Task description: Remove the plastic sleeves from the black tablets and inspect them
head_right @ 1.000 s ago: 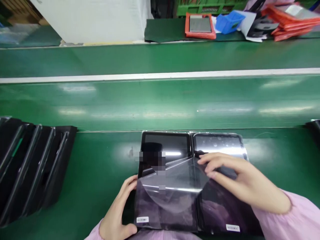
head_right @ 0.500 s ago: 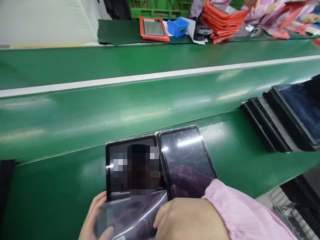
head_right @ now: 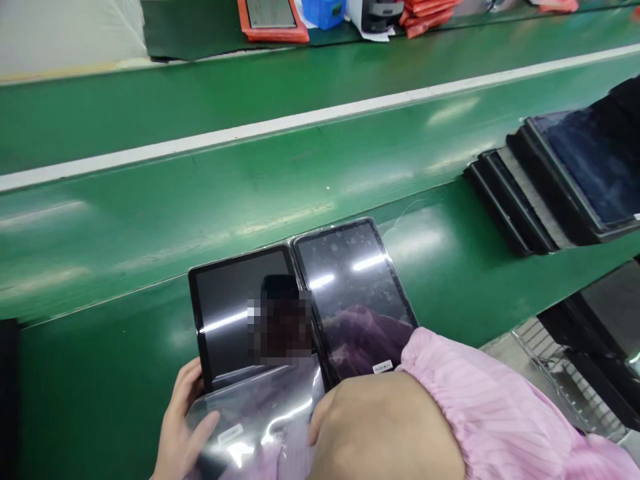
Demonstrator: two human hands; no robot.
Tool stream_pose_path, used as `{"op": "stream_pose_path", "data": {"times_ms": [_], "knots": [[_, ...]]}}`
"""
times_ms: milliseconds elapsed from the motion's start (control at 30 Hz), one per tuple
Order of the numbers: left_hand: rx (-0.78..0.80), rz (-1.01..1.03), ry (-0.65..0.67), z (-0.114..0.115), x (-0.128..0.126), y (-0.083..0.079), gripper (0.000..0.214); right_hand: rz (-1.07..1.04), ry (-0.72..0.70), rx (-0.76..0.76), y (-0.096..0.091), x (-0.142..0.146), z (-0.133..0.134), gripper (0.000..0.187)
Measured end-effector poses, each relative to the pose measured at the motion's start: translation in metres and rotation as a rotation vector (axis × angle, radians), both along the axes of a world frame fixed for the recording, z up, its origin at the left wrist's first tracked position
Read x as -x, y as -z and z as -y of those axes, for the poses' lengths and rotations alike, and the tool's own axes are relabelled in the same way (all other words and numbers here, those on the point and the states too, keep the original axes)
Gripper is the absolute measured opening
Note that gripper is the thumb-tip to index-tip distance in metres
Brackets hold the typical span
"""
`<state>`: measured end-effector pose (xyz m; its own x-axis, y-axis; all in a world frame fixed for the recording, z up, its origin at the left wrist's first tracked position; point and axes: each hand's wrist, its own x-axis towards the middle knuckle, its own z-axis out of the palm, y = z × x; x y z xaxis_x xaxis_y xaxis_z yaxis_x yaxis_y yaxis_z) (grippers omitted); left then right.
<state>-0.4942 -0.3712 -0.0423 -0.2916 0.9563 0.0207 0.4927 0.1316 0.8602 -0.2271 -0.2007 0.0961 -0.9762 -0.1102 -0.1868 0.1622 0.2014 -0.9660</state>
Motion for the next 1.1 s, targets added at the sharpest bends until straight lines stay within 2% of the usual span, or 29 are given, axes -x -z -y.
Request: {"op": "stream_pose_path", "data": {"times_ms": [67, 100, 167, 333, 433, 533, 633, 733, 833, 967, 1033, 1100], "knots": [[0.020, 0.022, -0.024, 0.002, 0.001, 0.003, 0.048, -0.055, 0.051, -0.021, -0.011, 0.004, -0.007, 0.016], [0.032, 0.032, -0.040, 0.004, 0.001, 0.004, 0.049, -0.078, 0.071, -0.019, -0.017, 0.007, -0.012, 0.015], [0.056, 0.048, -0.059, 0.007, 0.003, 0.007, 0.050, -0.125, 0.113, -0.009, -0.025, 0.017, -0.026, 0.024], [0.073, 0.120, -0.063, 0.010, 0.002, 0.010, 0.056, -0.266, 0.324, 0.070, -0.030, 0.053, -0.065, 0.027], [0.071, 0.172, -0.097, 0.009, -0.001, 0.009, 0.060, -0.324, 0.423, 0.102, -0.021, 0.080, -0.083, 0.037], [0.062, 0.176, -0.120, 0.007, -0.004, 0.008, 0.061, -0.306, 0.509, 0.104, -0.001, 0.103, -0.099, 0.042], [0.049, 0.180, -0.119, 0.005, -0.005, 0.007, 0.060, -0.192, 0.643, 0.136, 0.024, 0.116, -0.112, 0.041], [0.043, 0.194, -0.117, 0.004, -0.004, 0.006, 0.061, -0.017, 0.810, 0.225, 0.039, 0.122, -0.118, 0.034], [0.052, 0.201, -0.131, 0.005, -0.003, 0.004, 0.063, 0.001, 0.901, 0.252, 0.042, 0.128, -0.116, 0.027], [0.052, 0.200, -0.149, 0.009, -0.004, 0.006, 0.064, -0.005, 0.951, 0.287, 0.043, 0.142, -0.114, 0.030], [0.035, 0.207, -0.159, 0.011, -0.004, 0.009, 0.068, 0.042, 0.940, 0.363, 0.044, 0.146, -0.109, 0.039], [-0.011, 0.219, -0.147, 0.011, -0.004, 0.013, 0.081, 0.058, 0.875, 0.375, 0.045, 0.143, -0.094, 0.055]]}}
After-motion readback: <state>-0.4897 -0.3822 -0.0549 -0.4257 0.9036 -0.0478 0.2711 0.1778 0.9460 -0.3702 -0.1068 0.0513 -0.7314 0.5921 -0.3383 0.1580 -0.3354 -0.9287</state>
